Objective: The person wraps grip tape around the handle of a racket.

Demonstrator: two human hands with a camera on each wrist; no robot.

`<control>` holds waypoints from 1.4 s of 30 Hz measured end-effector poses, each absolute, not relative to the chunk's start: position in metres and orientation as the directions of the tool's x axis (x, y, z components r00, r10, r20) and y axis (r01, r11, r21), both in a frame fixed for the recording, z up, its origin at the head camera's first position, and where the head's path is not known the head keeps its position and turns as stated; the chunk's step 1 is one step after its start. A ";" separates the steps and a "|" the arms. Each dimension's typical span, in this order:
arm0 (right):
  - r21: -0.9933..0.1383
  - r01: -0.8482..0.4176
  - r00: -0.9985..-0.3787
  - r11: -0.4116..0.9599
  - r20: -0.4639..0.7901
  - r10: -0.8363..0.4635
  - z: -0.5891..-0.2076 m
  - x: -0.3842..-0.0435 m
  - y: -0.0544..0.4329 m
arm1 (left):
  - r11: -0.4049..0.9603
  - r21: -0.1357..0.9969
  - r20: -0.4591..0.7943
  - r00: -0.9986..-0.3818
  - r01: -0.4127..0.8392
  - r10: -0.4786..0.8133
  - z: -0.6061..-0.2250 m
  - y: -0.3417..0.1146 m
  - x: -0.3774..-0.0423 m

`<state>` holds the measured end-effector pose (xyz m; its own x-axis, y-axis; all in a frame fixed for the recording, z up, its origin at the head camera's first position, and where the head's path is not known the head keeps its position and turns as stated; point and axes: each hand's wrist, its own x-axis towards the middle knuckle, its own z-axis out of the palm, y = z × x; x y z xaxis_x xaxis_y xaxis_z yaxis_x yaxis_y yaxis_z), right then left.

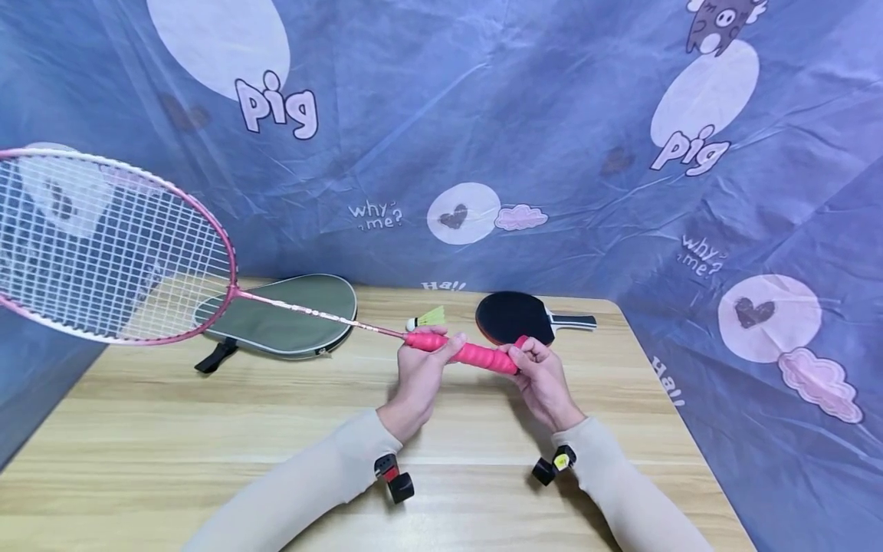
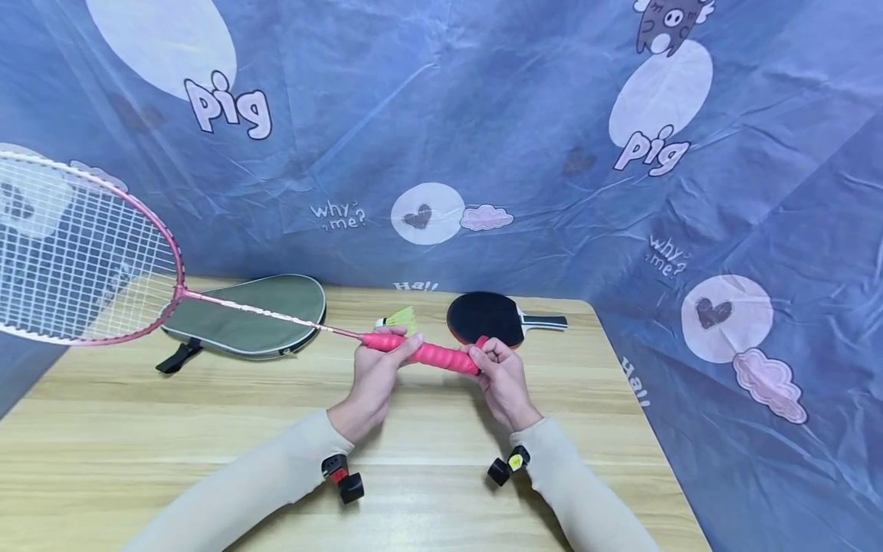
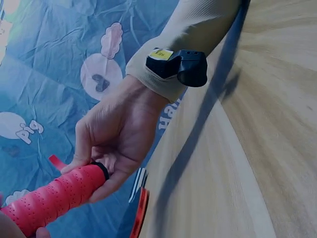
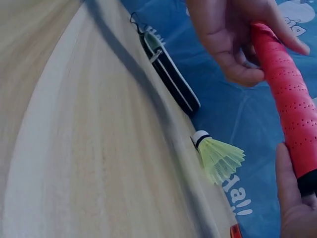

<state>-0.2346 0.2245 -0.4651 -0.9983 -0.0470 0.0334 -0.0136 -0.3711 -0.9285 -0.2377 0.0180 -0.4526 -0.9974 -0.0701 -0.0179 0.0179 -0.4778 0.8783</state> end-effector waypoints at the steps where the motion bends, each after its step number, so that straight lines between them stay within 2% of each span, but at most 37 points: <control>1: -0.931 -0.021 -0.999 -0.363 0.035 -0.031 -0.465 -0.235 0.225 | -0.471 0.882 -0.017 -0.998 0.017 -0.067 -0.452 0.017 -0.238; 9: -0.919 0.022 -1.000 -0.393 -0.024 0.000 -0.465 -0.236 0.231 | -0.474 0.879 -0.047 -0.998 -0.060 0.040 -0.456 0.015 -0.235; 15: -0.906 0.035 -0.999 -0.421 -0.037 -0.003 -0.464 -0.237 0.232 | -0.498 0.864 -0.052 -0.997 -0.074 0.059 -0.457 0.015 -0.235; 22: -0.878 0.111 -0.991 -0.465 -0.135 0.019 -0.460 -0.239 0.235 | -0.490 0.869 -0.017 -0.993 -0.072 0.115 -0.456 0.014 -0.232; 29: -0.894 0.194 -0.981 -0.403 -0.189 -0.051 -0.460 -0.242 0.238 | -0.509 0.859 0.026 -0.989 -0.052 0.144 -0.455 0.014 -0.233; 34: -0.892 0.161 -0.987 -0.422 -0.148 -0.062 -0.462 -0.240 0.236 | -0.509 0.861 0.059 -0.994 0.006 0.087 -0.455 0.017 -0.236; 39: -0.883 0.061 -0.998 -0.466 -0.058 -0.022 -0.465 -0.237 0.232 | -0.350 0.937 0.000 -1.000 -0.001 0.004 -0.455 0.017 -0.235; 42: -0.881 0.007 -1.000 -0.473 0.004 -0.024 -0.467 -0.236 0.232 | -0.318 0.948 -0.031 -0.999 -0.022 -0.022 -0.456 0.015 -0.235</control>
